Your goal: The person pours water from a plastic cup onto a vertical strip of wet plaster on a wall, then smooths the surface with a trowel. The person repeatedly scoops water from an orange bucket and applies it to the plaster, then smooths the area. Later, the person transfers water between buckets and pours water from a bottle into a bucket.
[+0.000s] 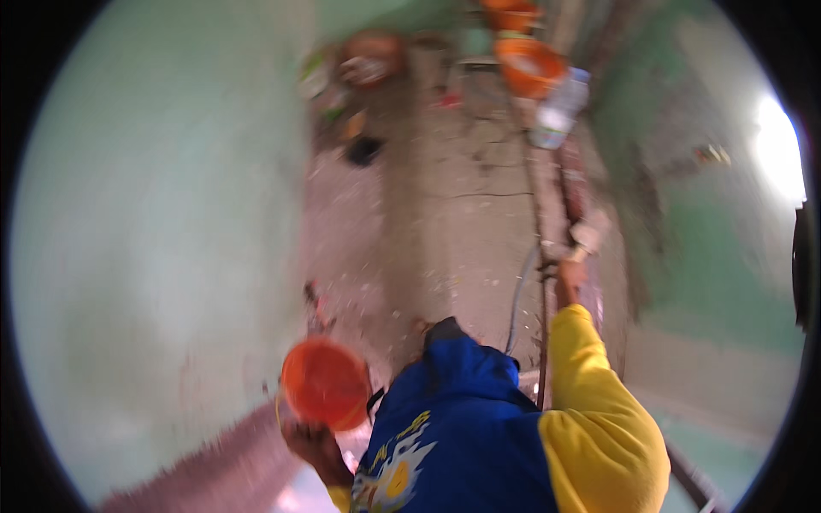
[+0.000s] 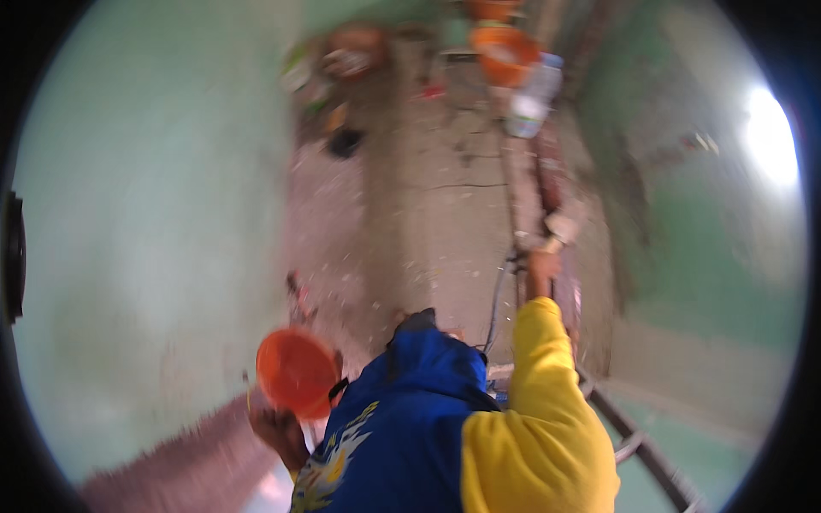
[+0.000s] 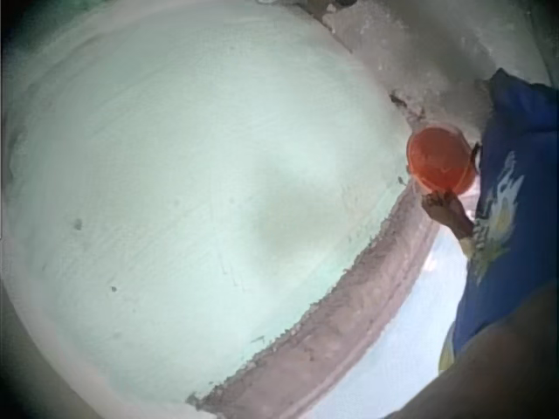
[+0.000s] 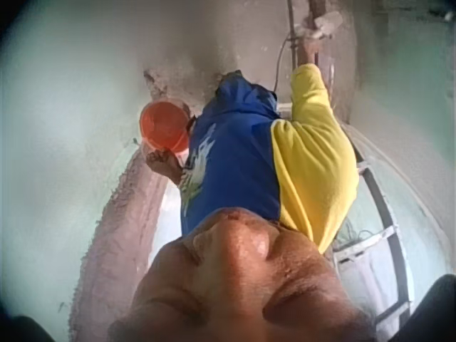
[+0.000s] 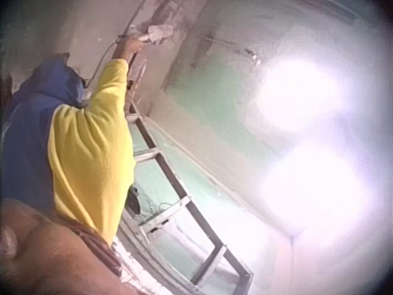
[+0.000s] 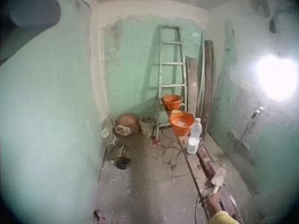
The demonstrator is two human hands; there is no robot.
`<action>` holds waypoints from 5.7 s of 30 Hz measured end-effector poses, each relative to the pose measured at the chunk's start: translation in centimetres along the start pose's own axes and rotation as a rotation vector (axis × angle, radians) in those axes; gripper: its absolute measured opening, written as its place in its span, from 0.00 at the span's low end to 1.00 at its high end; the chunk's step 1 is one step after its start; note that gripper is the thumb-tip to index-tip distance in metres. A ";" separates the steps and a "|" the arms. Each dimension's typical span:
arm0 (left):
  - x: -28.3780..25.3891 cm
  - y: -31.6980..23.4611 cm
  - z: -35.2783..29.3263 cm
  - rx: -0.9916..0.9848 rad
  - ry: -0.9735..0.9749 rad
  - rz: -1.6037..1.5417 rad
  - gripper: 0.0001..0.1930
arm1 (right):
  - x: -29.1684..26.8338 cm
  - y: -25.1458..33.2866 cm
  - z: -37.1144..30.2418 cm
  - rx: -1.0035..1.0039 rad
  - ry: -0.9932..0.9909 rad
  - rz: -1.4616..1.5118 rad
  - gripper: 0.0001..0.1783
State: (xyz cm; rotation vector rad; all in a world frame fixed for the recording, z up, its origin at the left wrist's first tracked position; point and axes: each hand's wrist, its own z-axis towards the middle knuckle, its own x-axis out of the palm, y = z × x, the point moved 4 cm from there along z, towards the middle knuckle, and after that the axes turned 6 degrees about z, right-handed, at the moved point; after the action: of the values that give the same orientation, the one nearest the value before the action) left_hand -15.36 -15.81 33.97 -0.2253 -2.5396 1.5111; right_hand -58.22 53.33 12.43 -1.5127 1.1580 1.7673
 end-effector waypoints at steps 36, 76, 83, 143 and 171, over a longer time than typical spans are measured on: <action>-3.3 -1.5 -8.8 0.082 -0.088 -0.642 0.16 | -27.5 12.2 -84.4 -3.051 2.015 0.416 0.21; -22.0 8.6 -21.0 0.269 -0.875 -1.084 0.15 | -36.3 3.0 -96.0 -3.323 2.062 0.503 0.14; -22.7 9.1 -21.7 0.279 -0.897 -1.079 0.14 | -43.0 5.1 -102.9 -3.205 2.030 0.503 0.09; -27.2 15.6 -28.6 0.340 -1.256 -1.194 0.14 | -75.8 11.7 -117.2 -3.178 1.937 1.136 0.09; -25.9 3.6 -25.4 0.287 -0.959 -1.093 0.09 | -39.3 -10.9 -107.2 -2.915 2.533 -0.391 0.07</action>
State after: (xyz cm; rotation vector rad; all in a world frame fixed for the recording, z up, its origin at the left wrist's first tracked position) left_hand 15.76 1.89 40.72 1.9479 -2.0686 1.5367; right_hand 13.92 -28.81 47.27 0.9479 1.1262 0.6775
